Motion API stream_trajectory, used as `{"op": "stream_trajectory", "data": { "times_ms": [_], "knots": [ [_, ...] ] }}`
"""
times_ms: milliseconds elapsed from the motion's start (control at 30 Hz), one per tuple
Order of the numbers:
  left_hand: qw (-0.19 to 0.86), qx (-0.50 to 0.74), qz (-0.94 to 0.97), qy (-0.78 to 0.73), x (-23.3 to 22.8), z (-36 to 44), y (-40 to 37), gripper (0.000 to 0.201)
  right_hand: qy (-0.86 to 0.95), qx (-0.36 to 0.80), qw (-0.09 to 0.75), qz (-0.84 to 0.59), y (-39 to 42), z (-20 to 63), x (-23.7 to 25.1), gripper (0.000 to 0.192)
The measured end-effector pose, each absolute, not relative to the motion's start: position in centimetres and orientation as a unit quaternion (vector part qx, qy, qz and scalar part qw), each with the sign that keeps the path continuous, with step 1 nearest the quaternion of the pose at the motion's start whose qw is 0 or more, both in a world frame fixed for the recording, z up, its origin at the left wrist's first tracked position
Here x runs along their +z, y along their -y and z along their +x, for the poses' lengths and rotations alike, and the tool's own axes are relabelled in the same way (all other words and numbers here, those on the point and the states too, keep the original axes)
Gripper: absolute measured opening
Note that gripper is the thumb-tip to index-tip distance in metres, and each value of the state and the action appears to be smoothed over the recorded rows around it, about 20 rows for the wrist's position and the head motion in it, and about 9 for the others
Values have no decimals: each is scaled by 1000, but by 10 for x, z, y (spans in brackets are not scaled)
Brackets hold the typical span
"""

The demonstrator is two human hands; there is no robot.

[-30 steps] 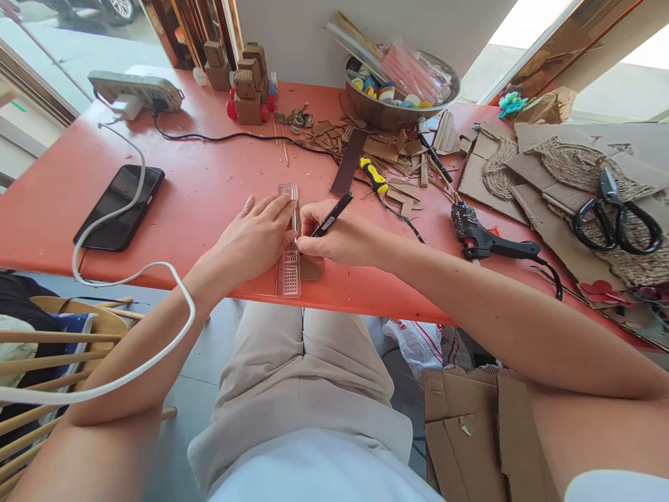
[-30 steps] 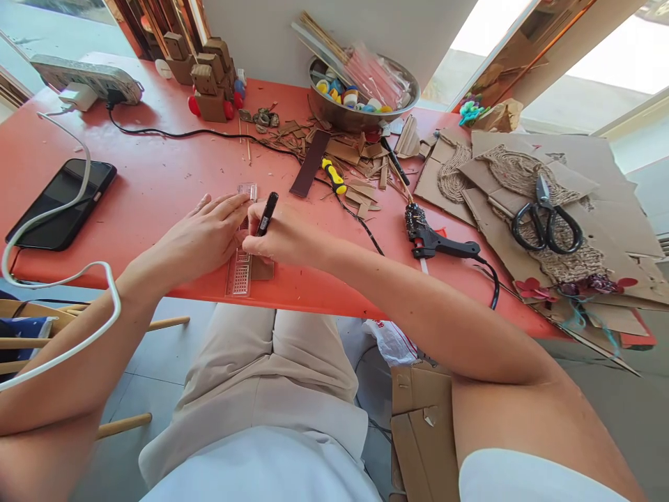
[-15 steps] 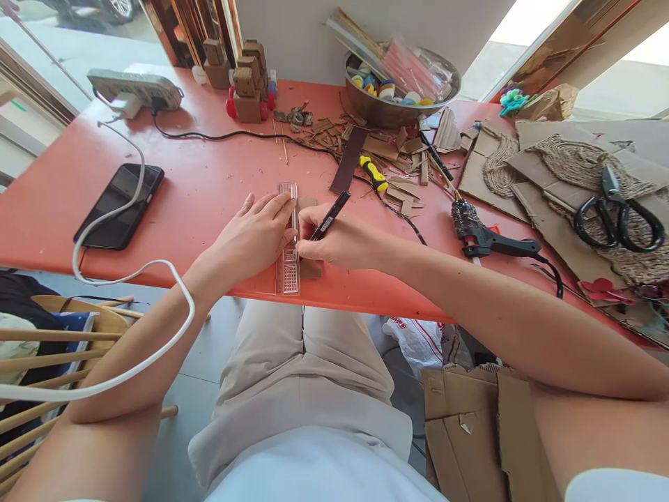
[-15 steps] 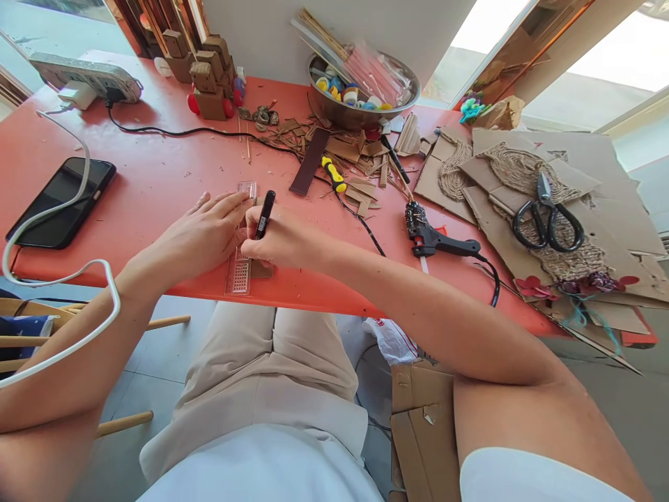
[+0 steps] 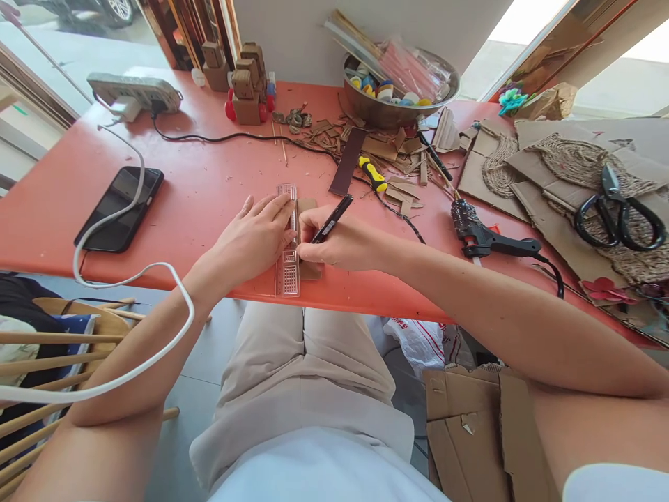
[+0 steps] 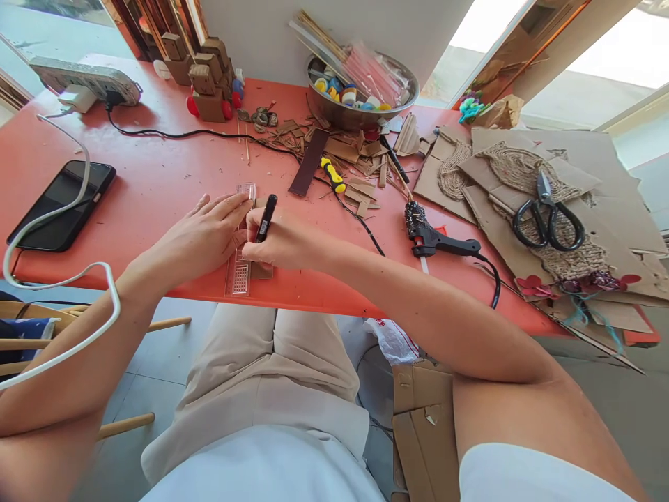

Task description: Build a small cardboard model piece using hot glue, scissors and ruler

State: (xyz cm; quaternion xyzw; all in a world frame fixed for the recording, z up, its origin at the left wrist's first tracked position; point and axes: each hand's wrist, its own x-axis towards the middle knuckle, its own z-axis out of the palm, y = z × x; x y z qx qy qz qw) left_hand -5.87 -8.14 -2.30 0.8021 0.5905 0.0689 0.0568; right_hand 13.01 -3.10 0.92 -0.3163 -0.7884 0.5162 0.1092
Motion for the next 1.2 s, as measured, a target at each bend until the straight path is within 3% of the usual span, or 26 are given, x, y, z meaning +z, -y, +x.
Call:
{"op": "stream_trajectory", "data": {
  "times_ms": [167, 300, 467, 633, 900, 1067, 1200],
  "knots": [
    [72, 106, 791, -598, -31, -61, 84, 59, 763, 510, 219, -331, 18, 144, 8, 22],
    [65, 126, 784, -604, -38, -68, 87, 59, 801, 380, 286, -364, 12, 165, 0, 30],
    [24, 114, 783, -611, -37, -91, 93, 57, 855, 241, 233, -396, 8, 185, -5, 11],
    [-6, 112, 769, -629, -27, -113, 93, 52, 882, 171, 150, -412, 6, 191, -2, 35],
    [118, 107, 842, -516, 1, -65, 69, 51, 893, 112, 51, -433, 20, 179, 12, 39],
    [173, -26, 917, -359, 18, -39, 45, 63, 900, 107, 65, -418, 19, 178, 9, 43],
    [135, -81, 923, -350, 29, -37, 32, 57, 882, 122, 89, -447, 9, 188, 8, 38]
  ]
}}
